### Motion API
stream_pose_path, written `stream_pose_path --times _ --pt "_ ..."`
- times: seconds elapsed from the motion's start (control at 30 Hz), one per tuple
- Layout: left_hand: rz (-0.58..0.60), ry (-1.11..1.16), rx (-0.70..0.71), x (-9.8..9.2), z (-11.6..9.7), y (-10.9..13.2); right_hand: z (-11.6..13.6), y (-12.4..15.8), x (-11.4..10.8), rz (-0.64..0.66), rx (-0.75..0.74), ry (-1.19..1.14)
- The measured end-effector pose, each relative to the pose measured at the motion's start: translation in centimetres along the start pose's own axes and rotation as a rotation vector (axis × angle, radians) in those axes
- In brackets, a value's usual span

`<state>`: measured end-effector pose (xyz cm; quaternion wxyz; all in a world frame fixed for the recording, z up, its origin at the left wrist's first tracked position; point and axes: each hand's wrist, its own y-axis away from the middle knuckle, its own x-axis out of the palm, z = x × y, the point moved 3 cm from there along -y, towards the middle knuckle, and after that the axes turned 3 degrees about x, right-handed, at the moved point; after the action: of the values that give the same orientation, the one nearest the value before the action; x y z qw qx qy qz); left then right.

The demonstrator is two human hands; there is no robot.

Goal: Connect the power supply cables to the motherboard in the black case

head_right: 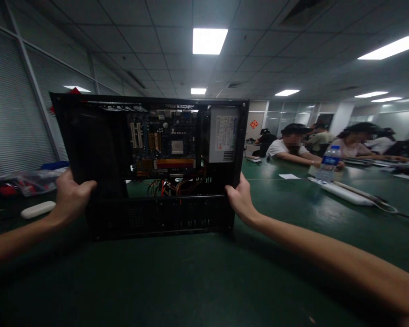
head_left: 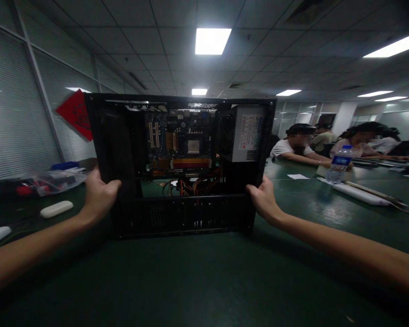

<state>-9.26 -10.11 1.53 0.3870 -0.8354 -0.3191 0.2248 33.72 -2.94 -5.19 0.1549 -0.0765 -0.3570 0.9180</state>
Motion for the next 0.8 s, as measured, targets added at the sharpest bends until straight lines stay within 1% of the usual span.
stream_pose_path --times 0.1,0.2,0.33,0.5,0.63,0.8 --pt "-0.030 -0.006 0.074 0.1 0.1 0.1 0.1 0.0 -0.1 0.002 -0.020 0.000" --pt "-0.051 0.010 0.114 0.2 0.1 0.2 0.0 0.0 -0.2 -0.006 -0.038 0.026" --pt "-0.069 0.040 0.129 0.2 0.1 0.1 -0.3 0.1 -0.3 -0.016 -0.041 0.039" --pt "-0.077 0.048 0.144 0.2 -0.1 0.1 -0.5 0.1 -0.4 0.010 -0.066 0.025" --pt "-0.089 0.038 0.178 0.6 0.1 0.2 -1.1 -0.4 -0.7 0.021 -0.078 0.037" --pt "-0.098 0.032 0.187 1.2 0.4 0.1 -0.8 -1.3 -1.3 0.014 -0.205 0.082"
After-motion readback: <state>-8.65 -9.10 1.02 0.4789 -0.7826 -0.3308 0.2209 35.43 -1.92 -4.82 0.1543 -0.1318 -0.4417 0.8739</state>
